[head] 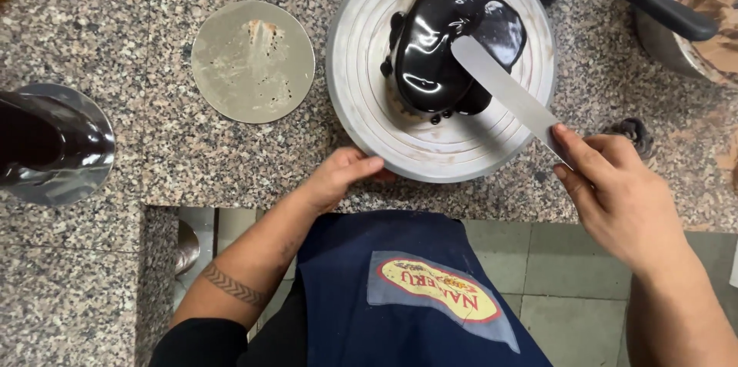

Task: The person scrapes chocolate frosting from a counter, pours chocolate glaze over a heart-shaped cake on a turntable, and spreads it with a spatula.

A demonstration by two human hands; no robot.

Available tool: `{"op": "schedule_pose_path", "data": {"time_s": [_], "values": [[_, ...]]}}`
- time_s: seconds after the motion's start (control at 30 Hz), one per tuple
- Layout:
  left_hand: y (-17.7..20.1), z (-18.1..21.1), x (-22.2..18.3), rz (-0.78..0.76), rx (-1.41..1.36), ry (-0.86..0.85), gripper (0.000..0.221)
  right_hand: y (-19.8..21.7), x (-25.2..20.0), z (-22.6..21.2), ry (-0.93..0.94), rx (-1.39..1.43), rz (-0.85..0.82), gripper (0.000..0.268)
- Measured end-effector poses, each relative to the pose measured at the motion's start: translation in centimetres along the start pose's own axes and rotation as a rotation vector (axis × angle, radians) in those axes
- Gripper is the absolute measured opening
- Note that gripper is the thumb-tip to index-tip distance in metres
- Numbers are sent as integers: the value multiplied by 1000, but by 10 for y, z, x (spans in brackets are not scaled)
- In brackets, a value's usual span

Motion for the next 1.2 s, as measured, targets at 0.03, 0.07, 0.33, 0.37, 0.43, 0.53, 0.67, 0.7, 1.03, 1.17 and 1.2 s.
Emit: {"op": "schedule_pose_path", "data": {"time_s": [0.03, 0.07, 0.33, 0.37, 0.43, 0.53, 0.67, 0.7, 1.03, 1.17, 1.2], "values": [[2, 5, 0, 117, -35, -38, 49, 0, 0, -1, 13, 0, -7, 48], [4, 10, -1, 234, -69, -78, 51, 0, 1, -2, 26, 0, -14, 48], [9, -4, -5, 97, -122, -115, 49, -2, -7, -2, 65, -11, 1, 48], [7, -11, -6, -16, -24, -70, 50, -1, -8, -2, 52, -30, -4, 49], [7, -11, -5, -5, -13, -76, 49, -3, -12, 2, 63, -13, 7, 48], [8, -1, -3, 96, -102, -138, 47, -3, -14, 5, 76, 6, 22, 48], [4, 30, -7, 294, -332, -199, 46, -4, -15, 6, 94, 12, 36, 48], [6, 26, -6, 292, -329, -195, 46, -5, -15, 5, 90, 15, 37, 48], [0, 27, -4, 76, -125, -123, 54, -8, -9, 3, 51, 21, 8, 49], [5, 32, -7, 215, -225, -194, 60, -9, -8, 2, 59, 24, 5, 48], [11, 18, -6, 214, -224, -194, 60, -9, -7, 2, 58, 24, 6, 48]]}}
Point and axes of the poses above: each hand's wrist, its own x-axis towards the middle knuckle, its own y-axis out of the back of the hand, z = x × y, the point moved 2 cm from there along x, towards the middle knuckle, and after that the axes turned 9 degrees about x, right-handed, at the moved point
